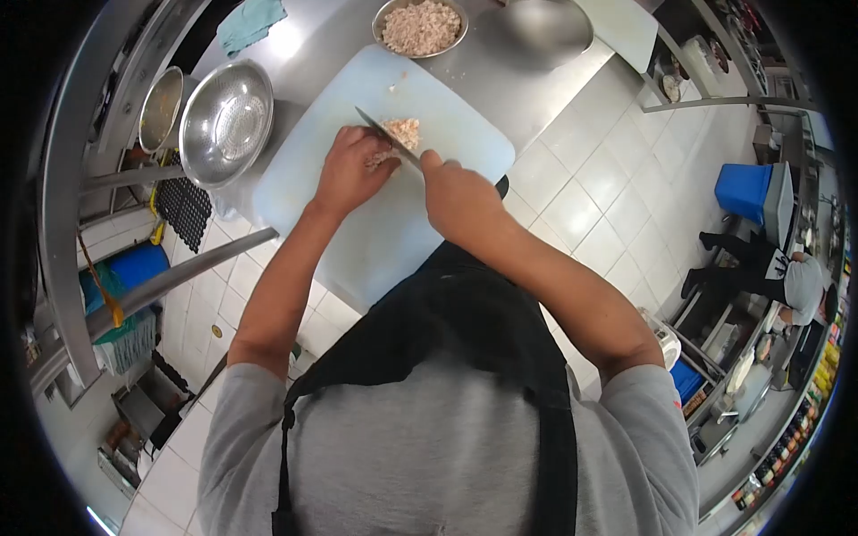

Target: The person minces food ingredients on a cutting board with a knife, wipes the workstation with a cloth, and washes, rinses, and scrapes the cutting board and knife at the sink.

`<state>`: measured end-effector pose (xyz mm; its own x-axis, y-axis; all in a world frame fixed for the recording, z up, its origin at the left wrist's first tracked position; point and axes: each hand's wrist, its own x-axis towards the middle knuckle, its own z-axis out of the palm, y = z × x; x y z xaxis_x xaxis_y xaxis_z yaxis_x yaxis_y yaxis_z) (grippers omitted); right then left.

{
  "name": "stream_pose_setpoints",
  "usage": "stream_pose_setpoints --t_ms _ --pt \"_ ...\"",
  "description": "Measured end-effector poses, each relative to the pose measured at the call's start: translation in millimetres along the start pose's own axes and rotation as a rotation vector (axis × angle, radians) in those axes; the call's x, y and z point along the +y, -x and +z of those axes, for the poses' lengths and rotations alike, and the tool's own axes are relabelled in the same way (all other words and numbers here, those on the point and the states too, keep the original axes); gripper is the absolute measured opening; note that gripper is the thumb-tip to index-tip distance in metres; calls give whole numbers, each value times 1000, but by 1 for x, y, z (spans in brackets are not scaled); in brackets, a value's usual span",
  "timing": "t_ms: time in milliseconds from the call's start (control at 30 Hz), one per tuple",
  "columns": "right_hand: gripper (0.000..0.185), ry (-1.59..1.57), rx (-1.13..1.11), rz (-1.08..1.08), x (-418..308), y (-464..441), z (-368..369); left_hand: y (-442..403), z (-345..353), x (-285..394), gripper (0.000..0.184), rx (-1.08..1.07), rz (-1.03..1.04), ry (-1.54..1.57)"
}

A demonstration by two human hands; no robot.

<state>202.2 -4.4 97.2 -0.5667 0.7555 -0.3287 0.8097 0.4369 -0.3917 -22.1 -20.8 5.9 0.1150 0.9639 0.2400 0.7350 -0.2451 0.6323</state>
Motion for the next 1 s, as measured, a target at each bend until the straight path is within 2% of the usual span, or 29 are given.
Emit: stream_pose_setpoints --t_ms 100,267,367,567,667,700,767,1000 --pt "21 52 59 -26 12 -16 23 -11 -3 1 23 28 29 -13" --pt "21 74 14 -47 4 -8 -9 -7 -8 4 23 43 63 -30" --pt "21 50 -2 -42 2 -11 13 -3 0 -4 21 26 -14 -21" --pt "25 21 -29 -30 -1 -15 -9 0 -3 -4 22 31 -19 -1" --pt "27 0 -1 -18 3 -9 15 2 -1 -1 23 9 -69 -47" --pt "28 8 37 -24 8 -16 19 -4 -3 3 24 37 0 -58" --pt "22 40 26 -25 14 -19 18 -1 -12 15 24 79 130 -81" --pt "16 79 -6 -59 3 -6 3 10 2 1 23 82 63 -41"
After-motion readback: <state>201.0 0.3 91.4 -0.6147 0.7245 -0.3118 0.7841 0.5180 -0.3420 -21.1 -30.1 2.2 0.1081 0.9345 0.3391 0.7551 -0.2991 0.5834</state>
